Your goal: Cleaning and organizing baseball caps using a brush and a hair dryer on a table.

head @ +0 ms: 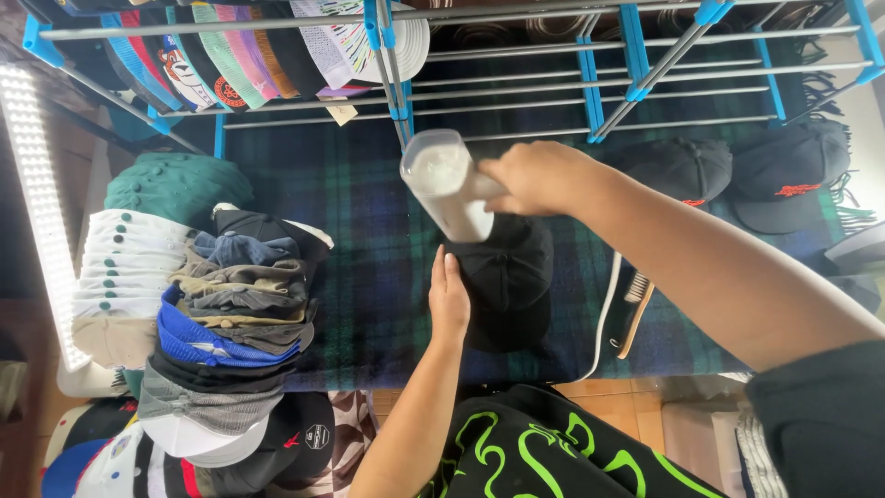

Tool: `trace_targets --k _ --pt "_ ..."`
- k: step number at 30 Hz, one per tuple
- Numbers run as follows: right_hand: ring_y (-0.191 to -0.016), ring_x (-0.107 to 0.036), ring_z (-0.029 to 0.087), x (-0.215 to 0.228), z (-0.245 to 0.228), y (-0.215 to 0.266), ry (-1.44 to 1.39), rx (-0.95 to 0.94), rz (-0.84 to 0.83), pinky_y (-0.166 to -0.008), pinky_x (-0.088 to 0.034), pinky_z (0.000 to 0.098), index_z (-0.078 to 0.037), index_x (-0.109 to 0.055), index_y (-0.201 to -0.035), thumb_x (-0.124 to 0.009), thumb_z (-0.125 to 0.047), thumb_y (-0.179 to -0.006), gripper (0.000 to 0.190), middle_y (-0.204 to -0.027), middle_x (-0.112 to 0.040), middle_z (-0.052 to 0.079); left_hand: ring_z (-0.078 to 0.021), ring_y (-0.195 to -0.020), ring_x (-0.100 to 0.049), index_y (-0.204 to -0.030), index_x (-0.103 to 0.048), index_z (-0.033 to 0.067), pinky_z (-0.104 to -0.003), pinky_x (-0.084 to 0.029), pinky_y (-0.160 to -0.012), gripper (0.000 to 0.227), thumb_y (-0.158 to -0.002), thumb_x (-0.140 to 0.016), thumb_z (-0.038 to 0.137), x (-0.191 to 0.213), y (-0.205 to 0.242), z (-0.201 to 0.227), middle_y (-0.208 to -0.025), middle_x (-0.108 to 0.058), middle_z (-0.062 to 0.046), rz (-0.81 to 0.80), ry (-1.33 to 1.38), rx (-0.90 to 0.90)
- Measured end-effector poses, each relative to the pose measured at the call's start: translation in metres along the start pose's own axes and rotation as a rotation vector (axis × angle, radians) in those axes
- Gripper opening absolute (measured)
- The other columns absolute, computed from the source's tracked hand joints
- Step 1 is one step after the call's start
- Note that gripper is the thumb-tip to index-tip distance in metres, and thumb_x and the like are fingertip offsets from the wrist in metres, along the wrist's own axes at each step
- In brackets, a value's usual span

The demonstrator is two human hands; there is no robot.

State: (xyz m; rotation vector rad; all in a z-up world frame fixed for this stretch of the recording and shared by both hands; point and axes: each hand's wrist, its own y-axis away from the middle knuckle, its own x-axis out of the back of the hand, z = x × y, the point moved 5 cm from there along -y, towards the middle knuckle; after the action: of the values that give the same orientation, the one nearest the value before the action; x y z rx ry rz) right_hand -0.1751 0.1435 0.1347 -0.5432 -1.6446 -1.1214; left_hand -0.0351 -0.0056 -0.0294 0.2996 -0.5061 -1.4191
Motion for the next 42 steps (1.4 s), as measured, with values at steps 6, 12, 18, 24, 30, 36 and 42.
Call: trace_targets --k 6,12,18,24,30,36,42 --pt "-0.096 -0.076 0.037 0.04 -0.052 0.004 -0.031 0.042 -0.133 -0.086 -0.062 0.0473 -0.014 -0.074 -0.114 -0.069 -0.055 -0.089 0.048 -0.101 -0.077 0.013 -0.0359 -0.15 -0.033 -0.16 -0.032 0.012 -0.05 -0.029 -0.124 0.065 -0.108 -0.034 0.05 0.004 0.018 0.001 -0.163 -0.033 -0.018 -0.021 0.007 -0.019" --pt "-0.081 -0.076 0.032 0.008 -0.067 -0.061 0.066 0.034 -0.048 -0.076 -0.063 0.0456 -0.015 -0.079 -0.089 -0.075 -0.047 -0.086 0.033 -0.081 -0.076 0.007 -0.0375 -0.149 -0.034 -0.16 -0.032 0.0103 -0.052 -0.03 -0.123 0.072 -0.107 -0.033 0.059 -0.003 0.014 -0.041 -0.163 -0.033 -0.019 -0.007 -0.073 0.002" --pt "-0.088 -0.075 0.034 0.034 -0.143 -0.037 0.2 0.243 -0.229 -0.083 -0.061 0.0528 -0.009 -0.08 -0.097 -0.08 -0.038 -0.085 0.032 -0.089 -0.077 0.013 -0.0351 -0.147 -0.037 -0.16 -0.033 0.0207 -0.052 -0.033 -0.121 0.071 -0.103 -0.042 0.062 -0.003 0.033 -0.023 -0.164 -0.032 -0.012 -0.019 -0.015 0.052" --pt "-0.09 -0.075 0.036 -0.008 -0.169 -0.1 0.303 0.186 -0.21 -0.081 -0.061 0.0557 -0.008 -0.08 -0.1 -0.075 -0.031 -0.087 0.028 -0.093 -0.077 0.015 -0.0333 -0.151 -0.03 -0.159 -0.033 0.009 -0.052 -0.029 -0.123 0.086 -0.1 -0.038 0.072 -0.012 0.029 -0.071 -0.169 -0.02 -0.012 -0.082 -0.102 0.091" --pt "-0.094 -0.074 0.038 -0.038 -0.119 -0.168 0.434 0.099 -0.197 -0.079 -0.061 0.0591 -0.006 -0.08 -0.102 -0.069 -0.024 -0.089 0.025 -0.097 -0.076 0.018 -0.0326 -0.153 -0.026 -0.157 -0.036 0.0058 -0.047 -0.021 -0.128 0.077 -0.104 -0.036 0.062 0.007 0.05 -0.047 -0.167 -0.026 -0.014 -0.091 -0.079 0.129" --pt "-0.105 -0.074 0.033 0.006 -0.012 -0.152 0.241 -0.02 -0.153 -0.09 -0.058 0.0596 -0.02 -0.078 -0.119 -0.063 -0.058 -0.089 0.05 -0.11 -0.078 0.011 -0.0346 -0.152 -0.029 -0.157 -0.037 0.0044 -0.05 -0.023 -0.126 0.073 -0.104 -0.042 0.055 0.002 0.047 -0.053 -0.164 -0.031 -0.017 -0.034 -0.082 0.106" --pt "-0.074 -0.068 0.027 0.049 0.042 -0.06 0.101 -0.07 -0.435 -0.076 -0.047 0.0405 -0.004 -0.072 -0.089 -0.043 -0.054 -0.099 0.059 -0.073 -0.078 0.009 -0.0162 -0.152 -0.034 -0.155 -0.039 0.0168 -0.033 -0.023 -0.125 0.071 -0.095 -0.043 0.054 0.0 0.049 -0.046 -0.164 -0.039 -0.001 0.056 0.043 0.275"
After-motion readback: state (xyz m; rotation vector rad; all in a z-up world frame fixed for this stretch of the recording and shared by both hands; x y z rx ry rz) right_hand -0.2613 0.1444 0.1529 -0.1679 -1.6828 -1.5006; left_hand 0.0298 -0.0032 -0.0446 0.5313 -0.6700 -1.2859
